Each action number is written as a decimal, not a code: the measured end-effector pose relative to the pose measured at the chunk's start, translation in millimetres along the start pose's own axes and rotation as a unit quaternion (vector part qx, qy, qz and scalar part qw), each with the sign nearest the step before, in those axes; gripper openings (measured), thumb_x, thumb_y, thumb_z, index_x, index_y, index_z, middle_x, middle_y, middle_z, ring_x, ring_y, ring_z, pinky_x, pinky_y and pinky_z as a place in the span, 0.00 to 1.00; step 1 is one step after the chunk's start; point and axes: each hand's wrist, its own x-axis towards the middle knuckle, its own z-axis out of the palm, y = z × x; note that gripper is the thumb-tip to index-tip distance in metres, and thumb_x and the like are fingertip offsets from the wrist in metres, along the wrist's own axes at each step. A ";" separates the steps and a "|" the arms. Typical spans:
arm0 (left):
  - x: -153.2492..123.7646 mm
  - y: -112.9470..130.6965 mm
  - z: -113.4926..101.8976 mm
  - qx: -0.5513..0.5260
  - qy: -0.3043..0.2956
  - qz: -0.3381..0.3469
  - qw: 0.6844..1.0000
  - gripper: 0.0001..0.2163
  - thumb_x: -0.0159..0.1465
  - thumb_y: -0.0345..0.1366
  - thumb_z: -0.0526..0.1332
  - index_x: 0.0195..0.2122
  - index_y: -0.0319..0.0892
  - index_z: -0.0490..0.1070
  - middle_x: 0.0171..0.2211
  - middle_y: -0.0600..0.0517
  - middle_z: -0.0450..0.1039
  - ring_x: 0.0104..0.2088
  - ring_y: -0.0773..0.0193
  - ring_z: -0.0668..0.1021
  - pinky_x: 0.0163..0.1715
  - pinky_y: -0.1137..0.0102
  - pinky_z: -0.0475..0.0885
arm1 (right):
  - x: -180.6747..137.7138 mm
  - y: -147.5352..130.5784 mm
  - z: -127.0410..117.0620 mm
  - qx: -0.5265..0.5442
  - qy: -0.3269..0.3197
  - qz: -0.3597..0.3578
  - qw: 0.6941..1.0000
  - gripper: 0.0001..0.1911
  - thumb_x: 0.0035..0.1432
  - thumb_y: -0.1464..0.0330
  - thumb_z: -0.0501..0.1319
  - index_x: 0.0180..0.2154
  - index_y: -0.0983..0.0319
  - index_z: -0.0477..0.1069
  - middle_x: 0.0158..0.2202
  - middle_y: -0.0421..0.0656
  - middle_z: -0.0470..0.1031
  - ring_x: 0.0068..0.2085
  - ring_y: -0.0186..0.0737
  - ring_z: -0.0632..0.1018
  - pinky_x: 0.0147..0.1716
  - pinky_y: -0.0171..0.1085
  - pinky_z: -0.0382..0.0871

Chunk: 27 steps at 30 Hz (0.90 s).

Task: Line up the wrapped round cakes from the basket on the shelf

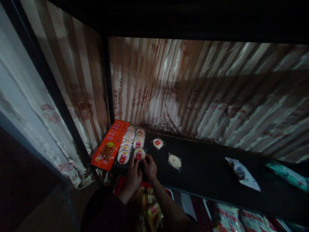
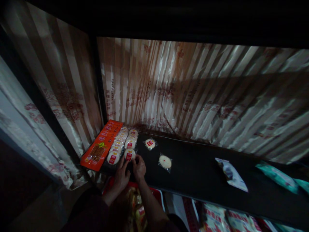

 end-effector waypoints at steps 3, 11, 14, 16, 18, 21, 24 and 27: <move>3.8 1.0 1.4 0.017 -0.005 -0.001 1.000 0.31 0.50 0.23 0.54 0.58 0.41 0.64 0.67 0.48 0.48 0.66 0.56 0.52 0.65 0.60 0.50 | 3.1 -0.4 2.7 -0.009 0.003 0.008 1.000 0.16 0.53 0.60 0.54 0.41 0.57 0.71 0.39 0.41 0.78 0.40 0.42 0.77 0.38 0.38 0.68; 14.2 -0.5 5.9 0.063 -0.006 0.004 0.998 0.32 0.50 0.22 0.53 0.59 0.42 0.62 0.66 0.49 0.49 0.66 0.56 0.52 0.65 0.59 0.49 | 11.9 -0.3 8.8 -0.025 0.014 0.013 0.999 0.16 0.53 0.60 0.55 0.42 0.56 0.72 0.40 0.41 0.77 0.42 0.41 0.76 0.40 0.38 0.67; 16.9 -0.8 6.8 0.084 -0.011 0.003 0.996 0.32 0.51 0.22 0.53 0.59 0.41 0.62 0.66 0.47 0.49 0.66 0.55 0.52 0.65 0.58 0.48 | 14.6 -1.5 9.2 -0.038 0.011 0.021 0.999 0.16 0.54 0.59 0.55 0.43 0.56 0.72 0.41 0.41 0.77 0.42 0.42 0.76 0.41 0.38 0.67; 18.8 -0.9 6.8 0.092 -0.012 0.002 0.996 0.31 0.52 0.22 0.53 0.60 0.40 0.61 0.66 0.46 0.49 0.66 0.54 0.51 0.65 0.57 0.49 | 16.4 -2.2 9.8 -0.036 0.006 0.021 0.999 0.16 0.54 0.59 0.55 0.43 0.56 0.72 0.41 0.41 0.77 0.42 0.42 0.76 0.41 0.38 0.67; 21.0 -1.4 6.5 0.096 -0.009 0.007 0.995 0.32 0.52 0.22 0.53 0.60 0.41 0.61 0.66 0.46 0.49 0.66 0.54 0.52 0.65 0.57 0.50 | 18.5 -2.1 11.0 -0.030 0.007 0.016 0.999 0.16 0.54 0.60 0.55 0.43 0.55 0.72 0.41 0.41 0.77 0.42 0.42 0.76 0.41 0.38 0.67; 24.3 -3.4 6.8 0.101 -0.002 0.015 0.995 0.32 0.52 0.22 0.53 0.60 0.43 0.61 0.66 0.48 0.50 0.66 0.56 0.52 0.64 0.58 0.51 | 22.2 -0.7 13.8 -0.033 0.014 0.014 0.999 0.16 0.53 0.60 0.56 0.43 0.55 0.72 0.41 0.41 0.78 0.42 0.41 0.76 0.41 0.38 0.67; 26.3 -6.1 8.9 0.105 0.004 0.014 0.994 0.31 0.52 0.23 0.53 0.59 0.41 0.62 0.66 0.48 0.51 0.66 0.56 0.53 0.64 0.59 0.51 | 25.4 0.8 16.2 -0.037 0.019 0.010 0.999 0.16 0.53 0.60 0.56 0.44 0.55 0.73 0.42 0.41 0.78 0.43 0.42 0.76 0.42 0.38 0.67; 26.3 -7.4 11.7 0.123 0.001 0.015 0.992 0.31 0.53 0.23 0.52 0.60 0.39 0.61 0.66 0.45 0.51 0.66 0.54 0.53 0.65 0.58 0.49 | 26.9 0.8 17.1 -0.034 0.018 0.003 0.999 0.17 0.53 0.60 0.56 0.44 0.55 0.73 0.42 0.42 0.78 0.44 0.43 0.76 0.43 0.39 0.67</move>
